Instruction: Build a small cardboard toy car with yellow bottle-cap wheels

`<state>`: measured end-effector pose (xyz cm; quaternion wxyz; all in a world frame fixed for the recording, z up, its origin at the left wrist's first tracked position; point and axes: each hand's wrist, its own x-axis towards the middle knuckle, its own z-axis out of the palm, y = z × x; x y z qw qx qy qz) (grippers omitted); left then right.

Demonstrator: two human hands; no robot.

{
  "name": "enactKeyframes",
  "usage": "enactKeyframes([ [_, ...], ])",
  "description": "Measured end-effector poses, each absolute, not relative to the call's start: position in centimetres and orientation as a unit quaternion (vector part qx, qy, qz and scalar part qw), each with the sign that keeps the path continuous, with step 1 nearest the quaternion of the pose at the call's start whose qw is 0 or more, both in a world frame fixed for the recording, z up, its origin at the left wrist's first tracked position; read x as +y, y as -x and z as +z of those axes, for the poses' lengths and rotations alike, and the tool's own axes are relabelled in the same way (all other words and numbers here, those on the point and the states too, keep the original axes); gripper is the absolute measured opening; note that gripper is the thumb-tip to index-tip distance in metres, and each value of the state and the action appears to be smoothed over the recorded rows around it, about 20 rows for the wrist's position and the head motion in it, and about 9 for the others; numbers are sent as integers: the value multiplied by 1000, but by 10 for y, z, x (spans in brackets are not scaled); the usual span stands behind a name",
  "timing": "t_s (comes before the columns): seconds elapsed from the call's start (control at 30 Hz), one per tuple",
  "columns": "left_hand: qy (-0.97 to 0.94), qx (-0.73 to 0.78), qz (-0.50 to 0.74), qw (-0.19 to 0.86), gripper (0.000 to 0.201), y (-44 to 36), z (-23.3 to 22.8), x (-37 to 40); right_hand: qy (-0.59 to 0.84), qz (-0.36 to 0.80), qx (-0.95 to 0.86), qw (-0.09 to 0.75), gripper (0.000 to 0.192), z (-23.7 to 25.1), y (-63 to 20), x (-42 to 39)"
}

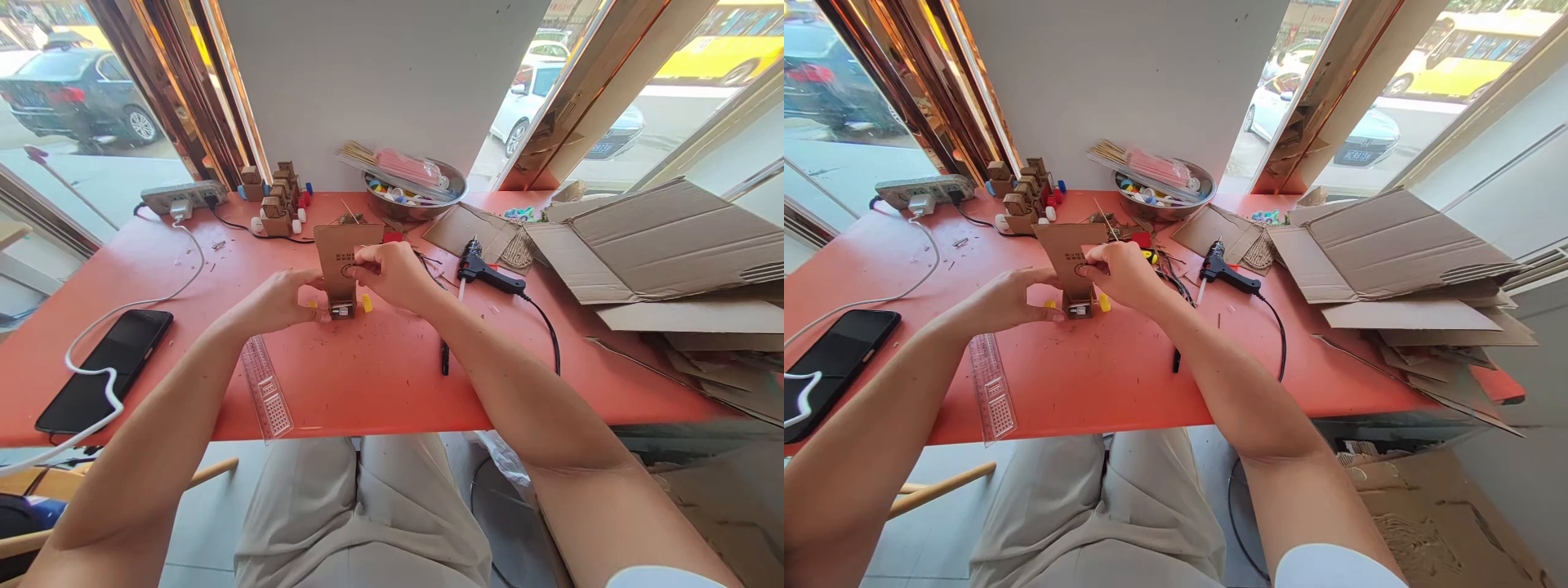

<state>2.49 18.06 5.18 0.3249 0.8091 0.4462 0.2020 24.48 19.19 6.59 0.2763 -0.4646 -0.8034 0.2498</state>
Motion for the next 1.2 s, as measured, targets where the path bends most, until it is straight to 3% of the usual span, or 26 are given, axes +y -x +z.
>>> enactKeyframes([
  [0.4,-820,434,207,310,49,-25,51,179,456,279,-800,273,34,70,-249,193],
  [0.8,-825,439,206,290,37,-28,48,181,425,227,-835,267,38,67,-252,194],
  [1.2,-835,459,184,239,43,-28,42,182,427,205,-845,249,37,67,-254,194],
])
